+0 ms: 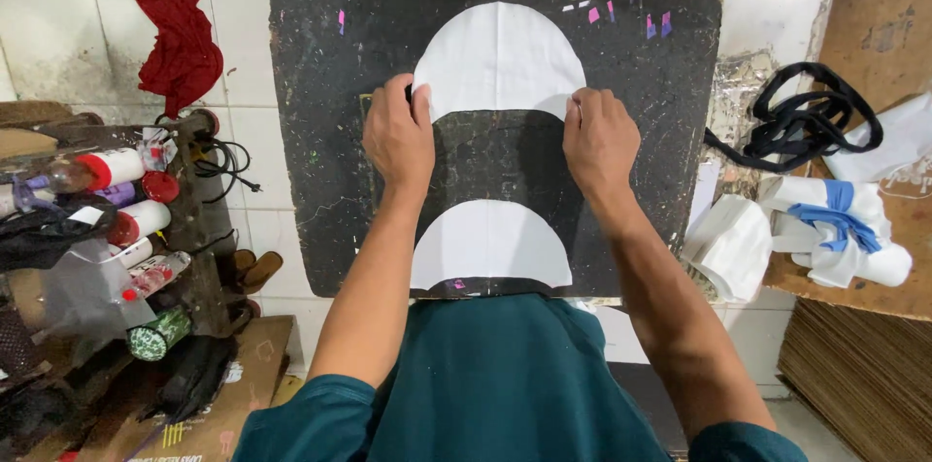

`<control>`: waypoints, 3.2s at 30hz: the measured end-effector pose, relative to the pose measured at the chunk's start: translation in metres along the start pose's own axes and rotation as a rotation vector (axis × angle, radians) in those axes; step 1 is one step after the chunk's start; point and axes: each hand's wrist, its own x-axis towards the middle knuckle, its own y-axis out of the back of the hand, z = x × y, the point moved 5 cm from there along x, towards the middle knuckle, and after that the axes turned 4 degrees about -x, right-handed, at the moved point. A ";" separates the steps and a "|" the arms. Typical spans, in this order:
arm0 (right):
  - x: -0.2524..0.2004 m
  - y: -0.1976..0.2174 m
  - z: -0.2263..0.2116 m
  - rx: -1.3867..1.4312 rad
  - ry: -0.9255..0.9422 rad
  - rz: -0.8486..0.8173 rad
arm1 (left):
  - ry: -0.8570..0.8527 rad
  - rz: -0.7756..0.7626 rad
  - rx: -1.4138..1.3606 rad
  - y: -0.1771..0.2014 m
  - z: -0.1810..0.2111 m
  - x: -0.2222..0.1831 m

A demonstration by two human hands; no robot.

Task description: Preparing and aligning white fabric cutouts on a board and bundling materials

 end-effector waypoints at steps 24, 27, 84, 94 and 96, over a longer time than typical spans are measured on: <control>0.017 0.018 -0.008 0.117 0.060 0.026 | -0.253 0.036 0.216 0.020 -0.023 0.016; 0.020 0.012 -0.023 0.118 0.068 -0.039 | -0.252 -0.055 0.211 0.014 -0.019 0.017; -0.328 0.048 0.303 0.306 -0.362 -0.175 | -0.009 -0.474 -0.472 0.057 0.164 -0.354; -0.324 0.003 0.313 0.240 -0.074 -0.327 | 0.055 -0.347 -0.432 0.084 0.203 -0.346; -0.326 -0.001 0.312 0.200 -0.047 -0.329 | 0.117 -0.294 -0.469 0.092 0.202 -0.343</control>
